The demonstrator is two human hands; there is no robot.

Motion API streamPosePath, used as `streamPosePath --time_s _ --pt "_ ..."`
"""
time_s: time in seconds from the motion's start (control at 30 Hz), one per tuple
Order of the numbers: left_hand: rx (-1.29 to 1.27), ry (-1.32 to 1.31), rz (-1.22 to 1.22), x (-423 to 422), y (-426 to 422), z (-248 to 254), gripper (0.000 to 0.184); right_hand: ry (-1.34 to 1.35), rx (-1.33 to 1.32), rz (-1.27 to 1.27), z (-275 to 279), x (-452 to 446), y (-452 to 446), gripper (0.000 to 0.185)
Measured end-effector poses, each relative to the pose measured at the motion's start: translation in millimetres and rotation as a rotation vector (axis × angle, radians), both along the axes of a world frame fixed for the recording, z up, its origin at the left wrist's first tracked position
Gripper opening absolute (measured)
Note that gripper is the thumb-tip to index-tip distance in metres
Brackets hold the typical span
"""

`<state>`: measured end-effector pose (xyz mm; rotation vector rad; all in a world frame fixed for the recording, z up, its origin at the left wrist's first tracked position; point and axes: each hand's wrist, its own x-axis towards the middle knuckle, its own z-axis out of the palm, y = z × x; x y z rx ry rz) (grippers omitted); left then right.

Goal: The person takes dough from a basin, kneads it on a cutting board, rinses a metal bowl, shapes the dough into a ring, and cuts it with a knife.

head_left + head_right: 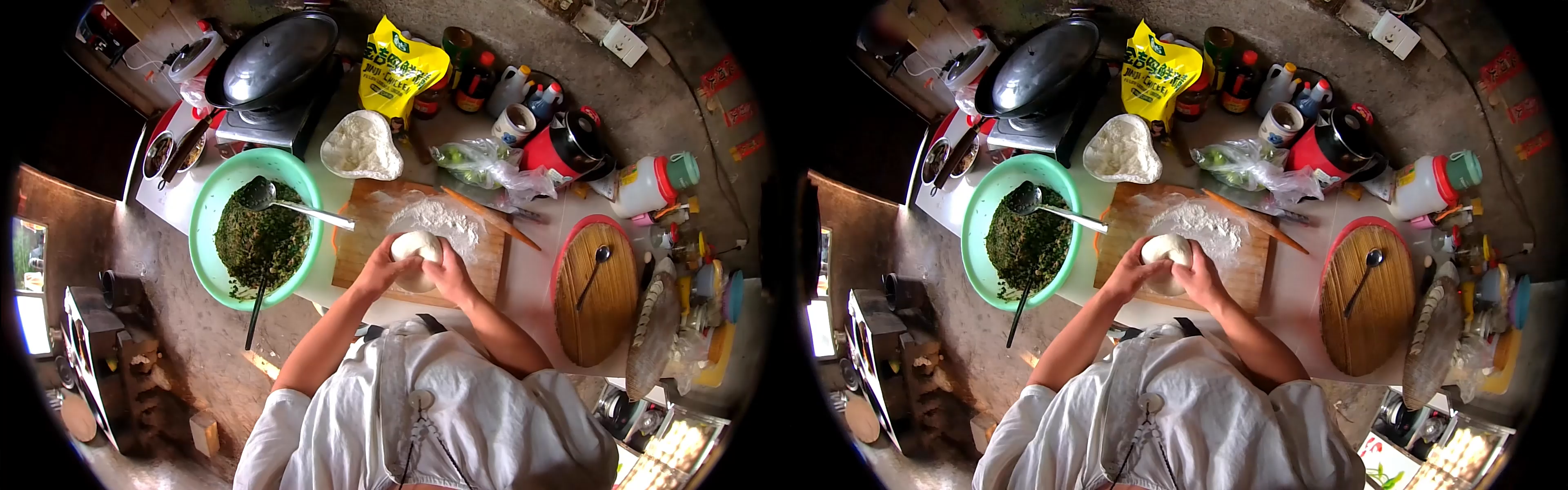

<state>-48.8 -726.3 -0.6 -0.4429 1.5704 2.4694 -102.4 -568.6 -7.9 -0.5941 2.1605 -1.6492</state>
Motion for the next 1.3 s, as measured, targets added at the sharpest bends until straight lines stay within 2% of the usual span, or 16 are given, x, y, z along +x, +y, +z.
streamPosePath --time_s 0.17,0.2,0.27,0.37,0.43,0.5,0.6,0.67,0.73,0.83,0.9,0.97,1.03,1.13,1.2,1.3 --pt "-0.014 -0.004 -0.200 11.9 -0.6 -10.3 0.047 -0.055 -0.158 0.001 1.5 -20.6 3.9 0.037" --pt "-0.036 0.005 -0.248 13.9 -1.9 -4.9 0.046 -0.259 -0.223 -0.014 6.5 -20.4 5.9 0.038" --pt "0.094 0.000 -0.206 17.7 -1.1 -7.7 0.048 -0.538 -0.339 -0.031 14.4 -18.6 6.8 0.045" --pt "0.290 0.023 -0.056 22.8 5.9 -5.3 0.053 -0.574 -0.360 -0.040 25.3 -10.9 3.5 0.046" --pt "0.350 0.058 0.040 21.7 11.2 4.9 0.055 -0.538 -0.345 -0.006 18.8 -9.2 2.5 0.047" --pt "0.225 0.123 0.153 18.8 14.3 15.3 0.056 -0.213 -0.126 0.024 6.2 -6.7 2.7 0.050" --pt "-0.055 0.004 0.063 12.5 2.4 18.1 0.057 -0.073 -0.036 0.081 0.6 -2.2 4.1 0.047" --pt "-0.093 0.032 -0.044 11.8 -1.0 6.4 0.058 0.016 -0.012 0.100 1.9 -1.3 2.4 0.043" --pt "-0.119 0.057 -0.196 15.1 -3.1 9.8 0.055 -0.111 -0.124 0.104 7.1 -12.6 2.7 0.043" --pt "-0.132 0.144 -0.198 22.6 2.2 6.5 0.050 -0.367 -0.337 0.107 30.2 -16.5 4.8 0.041" --pt "-0.060 0.124 -0.132 25.9 8.2 11.6 0.049 -0.623 -0.443 0.012 43.8 -12.8 2.4 0.044" --pt "0.355 0.086 0.075 29.0 12.0 13.5 0.052 -0.688 -0.533 0.048 39.1 -11.1 3.2 0.047" --pt "0.371 0.123 0.076 27.0 8.4 16.4 0.053 -0.309 -0.219 0.103 34.0 -7.2 -1.8 0.051" --pt "-0.005 0.098 0.092 17.9 1.6 26.7 0.051 -0.154 -0.185 0.132 28.7 -8.1 -2.3 0.046" --pt "-0.085 0.080 -0.002 16.3 -3.0 21.9 0.051 0.032 -0.102 0.132 41.1 -11.9 -4.5 0.042" --pt "-0.221 0.034 -0.198 18.1 -4.1 19.5 0.046 -0.355 -0.360 0.065 42.6 -19.3 -1.3 0.049"
